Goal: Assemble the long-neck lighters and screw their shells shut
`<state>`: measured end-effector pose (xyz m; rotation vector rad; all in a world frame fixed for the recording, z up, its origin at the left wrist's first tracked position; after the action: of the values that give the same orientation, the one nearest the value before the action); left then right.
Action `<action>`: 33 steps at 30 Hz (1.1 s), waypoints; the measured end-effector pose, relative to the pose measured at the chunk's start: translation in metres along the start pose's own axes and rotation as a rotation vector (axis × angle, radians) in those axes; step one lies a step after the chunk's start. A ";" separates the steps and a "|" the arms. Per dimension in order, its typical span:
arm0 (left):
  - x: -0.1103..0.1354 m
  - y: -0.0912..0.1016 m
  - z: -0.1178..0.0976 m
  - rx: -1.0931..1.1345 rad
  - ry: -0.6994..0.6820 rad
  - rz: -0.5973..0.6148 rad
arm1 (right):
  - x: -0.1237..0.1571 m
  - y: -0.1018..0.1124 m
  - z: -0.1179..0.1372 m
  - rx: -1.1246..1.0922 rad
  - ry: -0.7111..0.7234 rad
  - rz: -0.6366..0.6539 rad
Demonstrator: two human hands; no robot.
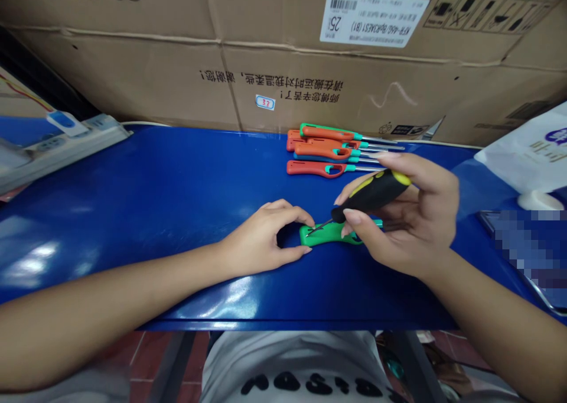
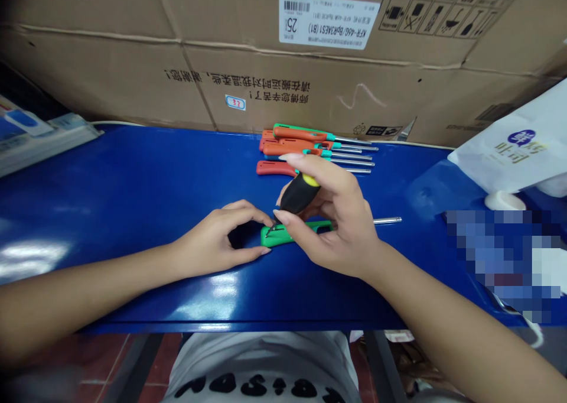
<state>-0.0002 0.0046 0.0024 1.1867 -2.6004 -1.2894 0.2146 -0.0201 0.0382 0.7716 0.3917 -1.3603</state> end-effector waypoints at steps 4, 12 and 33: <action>0.000 -0.001 0.001 -0.002 -0.010 -0.003 | 0.001 0.001 -0.002 -0.006 -0.013 0.038; 0.001 -0.001 0.000 0.004 -0.009 -0.012 | 0.001 0.004 -0.007 0.061 0.039 0.053; 0.000 0.000 0.000 0.014 0.000 -0.004 | -0.003 0.011 -0.005 0.136 0.065 0.093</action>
<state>-0.0001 0.0043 0.0020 1.1947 -2.6128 -1.2731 0.2256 -0.0139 0.0394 0.9372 0.3126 -1.2861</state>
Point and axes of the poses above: each hand's wrist, its own x-axis away from the middle knuckle, its own y-axis out of the back of the hand, z = x × y, the point moved 1 cm from there along -x, towards the middle knuckle, and after that the axes turned 3 degrees about -y, right-handed, at the moved point
